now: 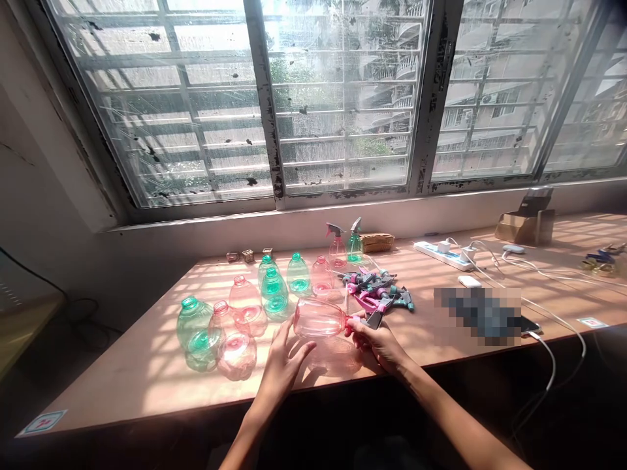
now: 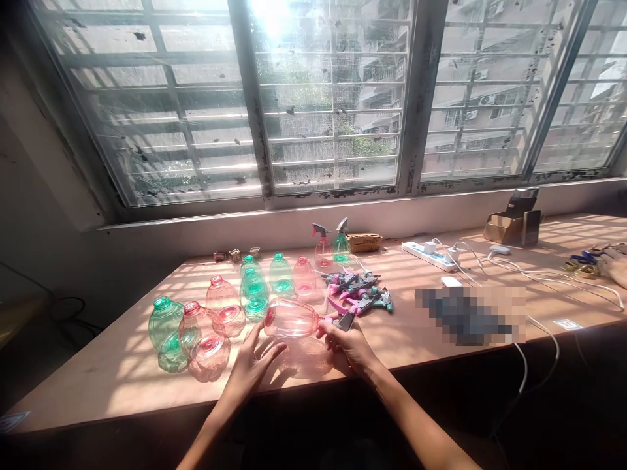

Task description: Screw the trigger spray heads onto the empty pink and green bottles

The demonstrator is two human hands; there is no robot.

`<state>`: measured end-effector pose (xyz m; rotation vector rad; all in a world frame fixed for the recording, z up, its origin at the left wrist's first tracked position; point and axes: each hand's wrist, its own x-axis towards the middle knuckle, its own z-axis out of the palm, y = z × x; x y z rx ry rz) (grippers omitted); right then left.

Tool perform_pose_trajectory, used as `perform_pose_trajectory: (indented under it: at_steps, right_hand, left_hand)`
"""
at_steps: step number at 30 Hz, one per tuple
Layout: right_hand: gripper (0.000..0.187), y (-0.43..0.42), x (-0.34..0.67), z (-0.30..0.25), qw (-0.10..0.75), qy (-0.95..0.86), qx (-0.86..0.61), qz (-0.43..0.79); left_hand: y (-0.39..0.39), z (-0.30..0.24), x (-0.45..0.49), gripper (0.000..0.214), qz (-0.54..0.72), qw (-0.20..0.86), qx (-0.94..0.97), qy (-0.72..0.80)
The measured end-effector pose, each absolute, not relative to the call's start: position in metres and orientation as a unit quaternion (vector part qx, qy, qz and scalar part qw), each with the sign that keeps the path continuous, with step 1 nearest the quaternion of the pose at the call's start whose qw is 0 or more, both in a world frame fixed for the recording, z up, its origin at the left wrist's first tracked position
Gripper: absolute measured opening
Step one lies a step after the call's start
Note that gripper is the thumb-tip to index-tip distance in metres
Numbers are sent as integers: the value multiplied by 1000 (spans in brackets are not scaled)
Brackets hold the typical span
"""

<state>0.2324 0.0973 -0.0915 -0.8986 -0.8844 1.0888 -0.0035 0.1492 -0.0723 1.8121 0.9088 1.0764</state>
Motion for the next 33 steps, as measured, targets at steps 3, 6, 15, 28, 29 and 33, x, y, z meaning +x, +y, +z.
perform_pose_trajectory:
  at_steps: [3, 6, 15, 28, 29, 33]
  right_hand:
    - [35, 96, 233, -94, 648, -402, -418, 495]
    - [38, 93, 232, -91, 620, -406, -434, 512]
    - [36, 95, 230, -85, 661, -392, -405, 496]
    - [40, 96, 230, -88, 647, -377, -419, 513]
    - [40, 96, 229, -88, 654, -374, -413, 512]
    - [40, 93, 228, -84, 663, -379, -408, 501]
  left_hand:
    - [145, -67, -4, 52, 426, 434, 694, 385]
    - [145, -64, -6, 44, 423, 402, 702, 408]
    - [152, -75, -4, 63, 419, 385, 727, 384]
    - [152, -72, -6, 49, 425, 376, 728, 386]
    - [152, -73, -6, 49, 429, 365, 734, 380]
    - [149, -73, -7, 52, 421, 378, 740, 363]
